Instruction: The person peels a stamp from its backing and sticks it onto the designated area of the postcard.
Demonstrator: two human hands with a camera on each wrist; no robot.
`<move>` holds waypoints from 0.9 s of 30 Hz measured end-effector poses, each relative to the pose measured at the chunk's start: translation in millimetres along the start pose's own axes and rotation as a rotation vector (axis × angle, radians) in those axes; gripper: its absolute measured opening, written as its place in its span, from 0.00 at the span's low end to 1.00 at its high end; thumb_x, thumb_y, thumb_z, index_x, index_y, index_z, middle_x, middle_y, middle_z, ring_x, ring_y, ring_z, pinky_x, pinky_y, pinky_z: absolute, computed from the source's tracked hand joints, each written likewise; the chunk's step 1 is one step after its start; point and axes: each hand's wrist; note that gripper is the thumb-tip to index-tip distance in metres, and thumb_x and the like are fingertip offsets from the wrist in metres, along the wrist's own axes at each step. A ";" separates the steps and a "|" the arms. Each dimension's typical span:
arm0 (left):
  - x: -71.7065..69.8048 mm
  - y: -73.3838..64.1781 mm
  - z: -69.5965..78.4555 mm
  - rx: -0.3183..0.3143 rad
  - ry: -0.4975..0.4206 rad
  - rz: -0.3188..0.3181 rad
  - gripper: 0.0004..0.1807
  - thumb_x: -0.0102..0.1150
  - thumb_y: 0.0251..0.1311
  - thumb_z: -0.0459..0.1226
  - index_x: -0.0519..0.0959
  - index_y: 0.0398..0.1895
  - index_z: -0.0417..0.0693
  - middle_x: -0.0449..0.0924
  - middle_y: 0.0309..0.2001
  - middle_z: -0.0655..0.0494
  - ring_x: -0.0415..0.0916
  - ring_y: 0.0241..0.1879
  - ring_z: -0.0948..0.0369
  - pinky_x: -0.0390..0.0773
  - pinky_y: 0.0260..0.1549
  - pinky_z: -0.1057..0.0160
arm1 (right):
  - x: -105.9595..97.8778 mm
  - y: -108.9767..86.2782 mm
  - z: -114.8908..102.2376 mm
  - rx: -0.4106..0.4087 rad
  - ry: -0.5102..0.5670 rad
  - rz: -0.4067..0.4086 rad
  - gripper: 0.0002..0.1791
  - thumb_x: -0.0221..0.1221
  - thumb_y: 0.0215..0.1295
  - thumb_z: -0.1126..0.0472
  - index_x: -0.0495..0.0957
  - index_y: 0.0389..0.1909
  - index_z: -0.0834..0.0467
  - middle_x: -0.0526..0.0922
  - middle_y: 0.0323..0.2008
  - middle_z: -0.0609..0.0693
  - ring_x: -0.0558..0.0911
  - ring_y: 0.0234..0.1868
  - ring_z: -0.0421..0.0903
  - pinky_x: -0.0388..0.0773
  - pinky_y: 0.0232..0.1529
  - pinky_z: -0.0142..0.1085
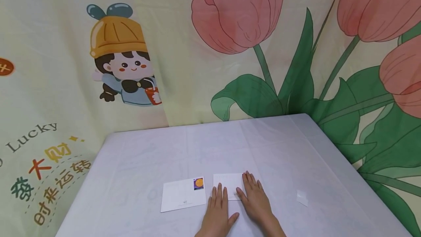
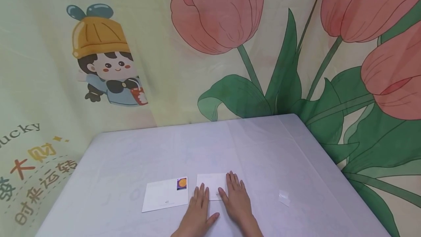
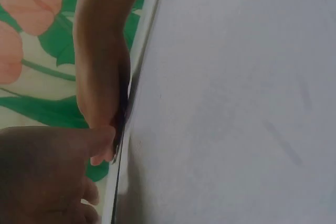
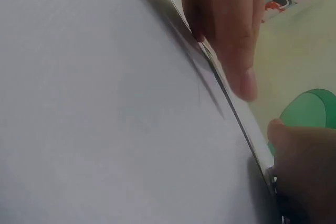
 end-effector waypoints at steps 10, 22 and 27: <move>10.1 -10.8 -3.2 0.037 0.090 0.006 0.43 0.48 0.59 0.58 0.61 0.62 0.29 0.53 0.65 0.32 0.51 0.65 0.40 0.59 0.57 0.46 | 5.1 -3.6 -1.7 0.007 -0.096 0.028 0.34 0.43 0.69 0.43 0.58 0.66 0.63 0.58 0.67 0.57 0.55 0.68 0.54 0.48 0.64 0.52; 6.3 -12.5 -4.1 0.023 0.108 -0.025 0.43 0.48 0.59 0.58 0.59 0.64 0.31 0.51 0.67 0.33 0.49 0.66 0.42 0.56 0.60 0.47 | 3.6 -3.1 -10.3 0.039 -0.182 0.003 0.39 0.43 0.66 0.37 0.56 0.68 0.61 0.55 0.69 0.55 0.53 0.69 0.52 0.44 0.64 0.54; 6.1 -9.6 -6.8 0.028 0.087 -0.023 0.43 0.47 0.60 0.58 0.58 0.65 0.30 0.51 0.67 0.33 0.48 0.66 0.41 0.55 0.60 0.46 | 5.0 0.8 -7.8 0.034 -0.163 0.002 0.38 0.41 0.67 0.38 0.55 0.68 0.61 0.55 0.69 0.55 0.52 0.69 0.52 0.43 0.64 0.55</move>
Point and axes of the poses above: each hand's wrist, its own y-axis towards the middle knuckle, its own x-axis out of the palm, z = x × y
